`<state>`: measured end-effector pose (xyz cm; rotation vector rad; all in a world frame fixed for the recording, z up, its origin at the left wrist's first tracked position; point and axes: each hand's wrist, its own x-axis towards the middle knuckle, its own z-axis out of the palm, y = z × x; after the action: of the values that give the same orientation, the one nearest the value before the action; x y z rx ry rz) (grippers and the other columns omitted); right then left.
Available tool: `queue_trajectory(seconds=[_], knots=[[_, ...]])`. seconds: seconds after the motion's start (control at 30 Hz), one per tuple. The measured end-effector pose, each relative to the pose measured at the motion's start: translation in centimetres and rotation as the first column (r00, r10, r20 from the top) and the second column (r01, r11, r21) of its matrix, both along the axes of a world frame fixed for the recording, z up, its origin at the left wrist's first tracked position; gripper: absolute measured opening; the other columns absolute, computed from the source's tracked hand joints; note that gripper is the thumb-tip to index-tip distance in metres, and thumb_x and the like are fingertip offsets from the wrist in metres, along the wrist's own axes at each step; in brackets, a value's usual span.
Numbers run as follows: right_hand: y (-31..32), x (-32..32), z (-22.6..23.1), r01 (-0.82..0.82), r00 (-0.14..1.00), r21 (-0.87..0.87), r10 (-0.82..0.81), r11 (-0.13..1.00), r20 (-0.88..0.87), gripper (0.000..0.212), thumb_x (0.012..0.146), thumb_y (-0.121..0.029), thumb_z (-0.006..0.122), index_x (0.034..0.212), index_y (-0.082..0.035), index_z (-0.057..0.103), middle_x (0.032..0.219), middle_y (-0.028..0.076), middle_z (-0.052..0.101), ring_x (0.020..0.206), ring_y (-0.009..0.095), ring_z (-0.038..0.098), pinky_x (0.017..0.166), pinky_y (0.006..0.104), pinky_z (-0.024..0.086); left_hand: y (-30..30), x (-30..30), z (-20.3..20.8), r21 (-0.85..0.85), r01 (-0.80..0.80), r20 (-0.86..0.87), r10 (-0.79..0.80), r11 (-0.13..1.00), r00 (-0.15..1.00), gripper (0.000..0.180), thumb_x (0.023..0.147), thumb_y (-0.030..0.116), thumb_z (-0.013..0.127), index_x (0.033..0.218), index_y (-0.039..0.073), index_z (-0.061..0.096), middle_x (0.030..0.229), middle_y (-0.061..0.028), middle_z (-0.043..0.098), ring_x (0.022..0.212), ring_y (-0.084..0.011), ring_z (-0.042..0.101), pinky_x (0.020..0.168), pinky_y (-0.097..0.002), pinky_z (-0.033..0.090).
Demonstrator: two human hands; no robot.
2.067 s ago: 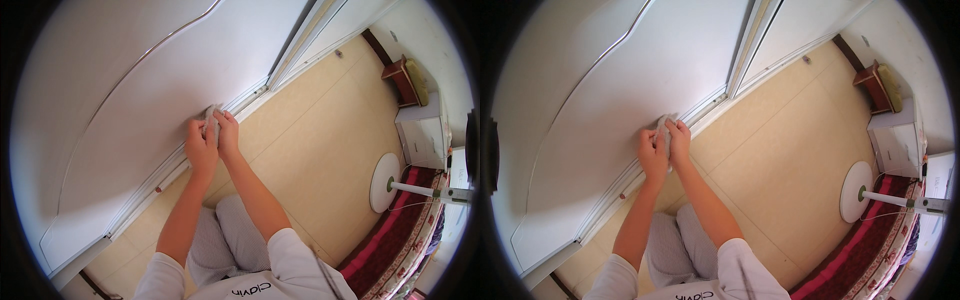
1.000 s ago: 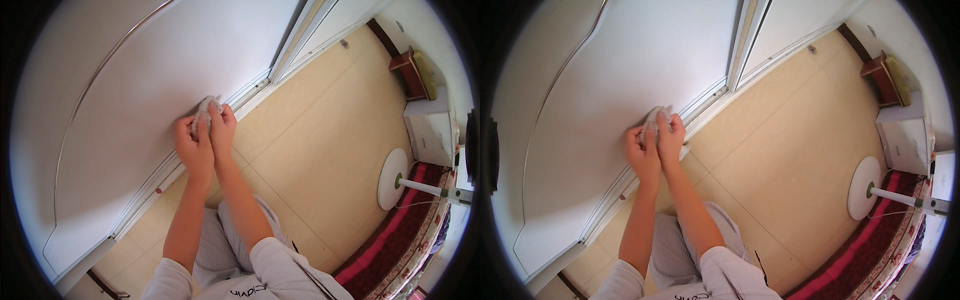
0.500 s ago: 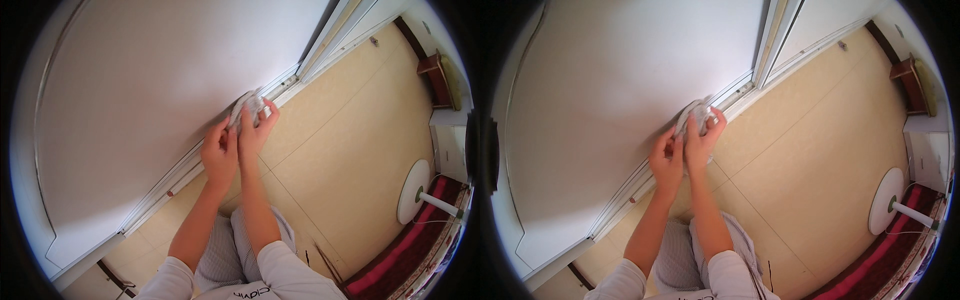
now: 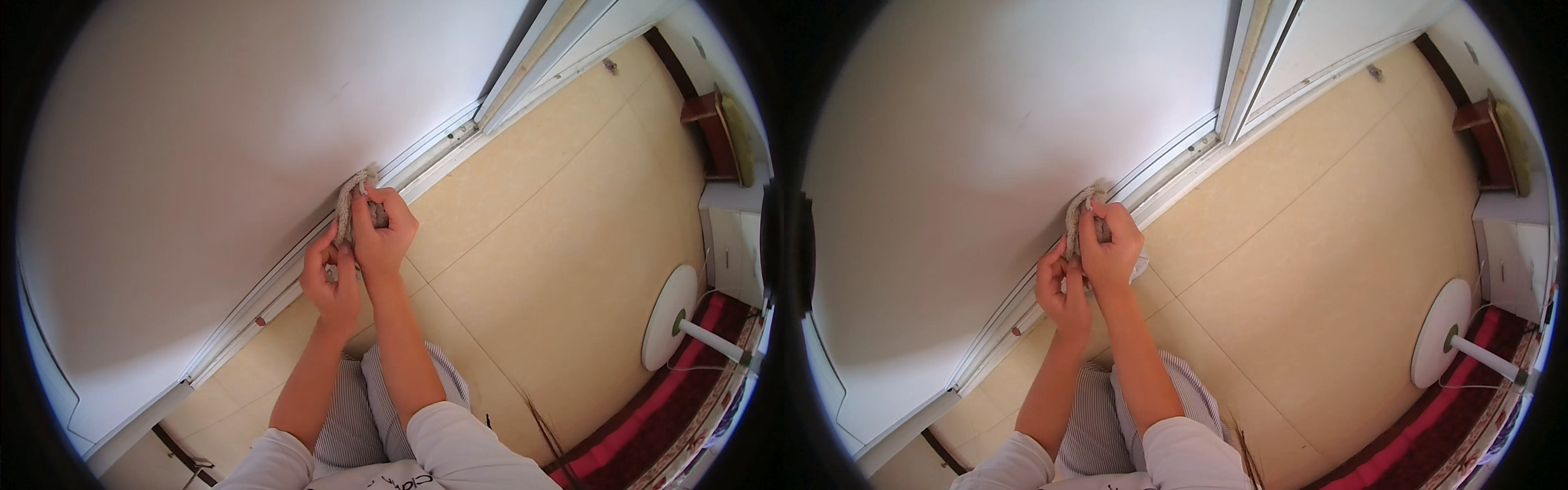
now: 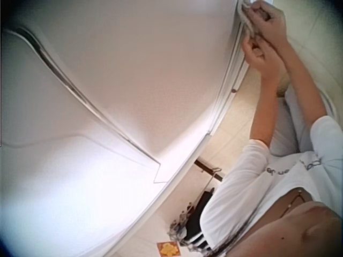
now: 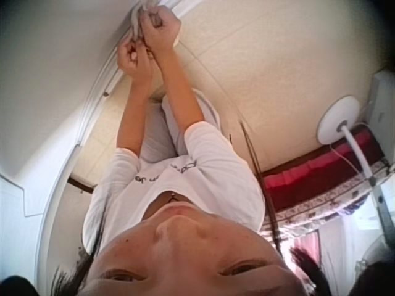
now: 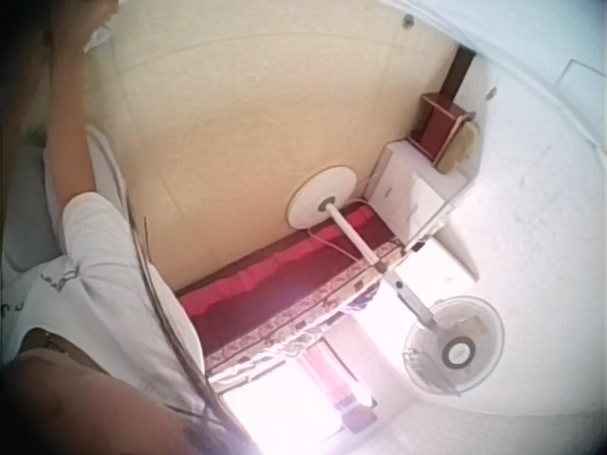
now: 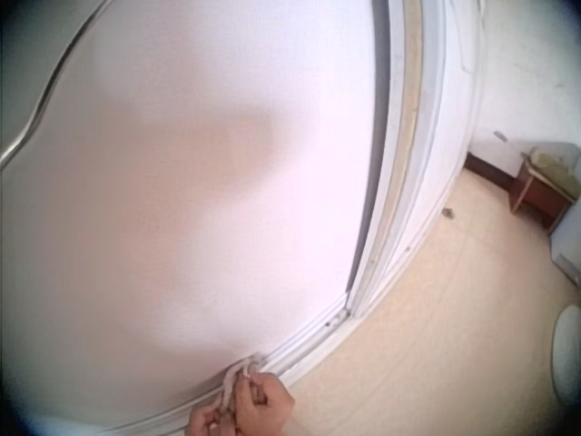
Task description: The person wipes the sliding tracks and door panels of a wardrobe with a cloth, then washes the cloth in a bucket of water.
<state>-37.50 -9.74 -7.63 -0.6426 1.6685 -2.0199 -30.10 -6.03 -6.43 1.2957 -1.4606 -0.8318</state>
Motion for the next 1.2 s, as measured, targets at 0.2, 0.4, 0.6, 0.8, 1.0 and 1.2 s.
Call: queue_trajectory(seconds=[0.2, 0.4, 0.6, 0.8, 1.0, 1.2], knots=[[-0.5, -1.3, 0.0, 0.055, 0.997, 0.081, -0.059, 0.995, 0.042, 0.006, 0.078, -0.001, 0.064, 0.080, 0.002, 0.060, 0.069, 0.006, 0.058, 0.060, 0.010, 0.050, 0.055, 0.0234, 0.041, -0.9, 1.8, 0.1, -0.028, 0.056, 0.174, -0.051, 0.998, 0.983, 0.025, 0.079, -0.003, 0.057, 0.103, 0.000, 0.064, 0.062, -0.0025, 0.055, 0.051, -0.0089, 0.047, 0.051, -0.0227, 0.040], [0.3, -1.3, 0.8, -0.169, 0.984, 0.084, 0.163, 0.982, 0.070, 0.010, 0.082, -0.006, 0.066, 0.077, 0.001, 0.059, 0.064, -0.004, 0.051, 0.056, 0.001, 0.039, 0.049, 0.0166, 0.030, -2.6, 7.0, -2.9, -0.145, 0.268, 0.437, -0.181, 0.952, 0.881, 0.023, 0.075, -0.003, 0.059, 0.096, 0.003, 0.065, 0.064, -0.0069, 0.055, 0.052, -0.0168, 0.052, 0.051, -0.0271, 0.045], [-0.3, -2.1, 1.2, -0.051, 0.988, 0.118, 0.033, 0.992, 0.149, 0.006, 0.082, -0.004, 0.062, 0.081, -0.001, 0.057, 0.062, 0.000, 0.050, 0.058, 0.006, 0.044, 0.050, 0.0217, 0.036, -4.4, 9.7, -1.1, -0.225, 0.651, 0.677, -0.365, 0.725, 0.640, 0.027, 0.066, -0.003, 0.061, 0.091, 0.006, 0.066, 0.080, -0.0087, 0.061, 0.071, -0.0213, 0.060, 0.057, -0.0318, 0.049], [-0.4, -1.5, 1.1, -0.120, 0.991, -0.031, 0.121, 0.992, 0.053, 0.009, 0.085, -0.002, 0.059, 0.083, -0.002, 0.051, 0.071, -0.001, 0.050, 0.063, 0.005, 0.043, 0.056, 0.0187, 0.035, -5.3, 11.1, 0.2, -0.092, 0.881, 0.822, -0.464, 0.465, 0.331, 0.027, 0.068, 0.005, 0.057, 0.093, 0.006, 0.065, 0.100, -0.0093, 0.062, 0.104, -0.0253, 0.055, 0.095, -0.0411, 0.042], [-0.3, 0.4, 4.8, -0.167, 0.971, -0.179, 0.131, 0.970, -0.198, 0.009, 0.081, 0.003, 0.059, 0.083, -0.001, 0.051, 0.075, 0.002, 0.051, 0.068, 0.007, 0.046, 0.061, 0.0208, 0.039, -5.7, 12.4, 0.3, 0.030, 0.909, 0.715, -0.644, 0.416, 0.272, 0.026, 0.063, 0.007, 0.058, 0.088, 0.005, 0.063, 0.098, -0.0097, 0.062, 0.103, -0.0264, 0.057, 0.106, -0.0473, 0.032], [-0.1, 0.0, 1.1, -0.071, 0.997, 0.053, 0.071, 0.996, 0.009, 0.008, 0.080, 0.002, 0.059, 0.081, -0.001, 0.051, 0.073, 0.002, 0.049, 0.067, 0.007, 0.045, 0.062, 0.0208, 0.039, -5.6, 12.8, -1.1, 0.073, 0.923, 0.626, -0.738, 0.377, 0.252, 0.015, 0.058, 0.006, 0.057, 0.072, 0.006, 0.060, 0.079, -0.0089, 0.062, 0.088, -0.0237, 0.062, 0.107, -0.0495, 0.030]])
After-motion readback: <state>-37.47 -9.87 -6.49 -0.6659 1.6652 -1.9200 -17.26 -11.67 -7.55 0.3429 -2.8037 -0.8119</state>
